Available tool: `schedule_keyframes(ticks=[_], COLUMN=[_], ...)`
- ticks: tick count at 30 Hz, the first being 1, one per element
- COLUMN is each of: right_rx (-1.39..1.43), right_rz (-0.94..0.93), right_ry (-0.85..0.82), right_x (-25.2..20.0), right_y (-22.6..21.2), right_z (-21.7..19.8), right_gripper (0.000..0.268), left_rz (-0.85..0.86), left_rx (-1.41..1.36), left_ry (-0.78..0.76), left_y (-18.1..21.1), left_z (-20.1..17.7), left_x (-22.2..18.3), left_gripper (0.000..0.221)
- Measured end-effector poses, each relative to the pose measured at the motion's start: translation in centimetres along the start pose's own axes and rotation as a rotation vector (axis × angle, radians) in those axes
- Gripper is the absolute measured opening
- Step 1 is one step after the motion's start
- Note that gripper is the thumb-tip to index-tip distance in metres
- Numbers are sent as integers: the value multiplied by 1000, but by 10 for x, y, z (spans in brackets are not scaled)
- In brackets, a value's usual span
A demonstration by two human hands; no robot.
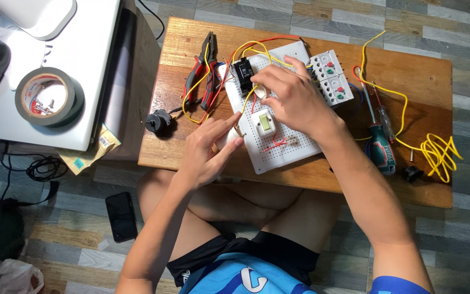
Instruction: Wiring a light socket and circuit breaker on a test board using a screwdriver to secure connections.
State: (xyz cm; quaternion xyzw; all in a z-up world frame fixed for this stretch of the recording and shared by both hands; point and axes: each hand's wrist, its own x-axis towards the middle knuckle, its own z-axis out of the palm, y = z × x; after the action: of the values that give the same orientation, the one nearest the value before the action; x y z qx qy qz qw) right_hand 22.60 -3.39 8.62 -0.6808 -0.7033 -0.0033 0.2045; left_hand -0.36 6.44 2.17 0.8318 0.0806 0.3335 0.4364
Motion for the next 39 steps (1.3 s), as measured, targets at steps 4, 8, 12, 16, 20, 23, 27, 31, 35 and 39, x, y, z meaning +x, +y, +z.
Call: schedule_keyframes(ticks=[4, 8, 12, 16, 20, 23, 27, 31, 35, 39], right_rx=[33, 122, 250, 289, 380, 300, 221, 212, 68, 33], right_rz=[0, 15, 18, 3, 7, -41, -104, -114, -177, -186], right_ry=[-40, -80, -91, -104, -115, -121, -86, -47, -18, 5], right_x=[4, 6, 3, 4, 11, 12, 8, 3, -1, -5], right_y=[-6, -5, 3, -4, -17, -23, -19, -24, -30, -33], right_z=[-8, -10, -10, -13, -13, -13, 1, 0, -5, -7], right_gripper=[38, 38, 40, 40, 38, 38, 43, 39, 32, 23], left_rz=[-11, -21, -24, -38, -25, -45, -90, -115, -109, -43], left_rx=[-24, -36, -41, -67, -41, -8, -42, -57, -83, -40], left_ry=[-35, -45, -56, -72, -107, -93, -43, 0, 75, 179], left_y=[4, 7, 9, 7, 13, 17, 5, 1, 4, 2], left_z=[-8, -9, -15, -17, -16, -17, -13, -8, -4, -3], left_x=[4, 5, 4, 5, 6, 5, 2, -2, -2, -3], left_gripper=[44, 43, 42, 42, 42, 41, 40, 40, 33, 30])
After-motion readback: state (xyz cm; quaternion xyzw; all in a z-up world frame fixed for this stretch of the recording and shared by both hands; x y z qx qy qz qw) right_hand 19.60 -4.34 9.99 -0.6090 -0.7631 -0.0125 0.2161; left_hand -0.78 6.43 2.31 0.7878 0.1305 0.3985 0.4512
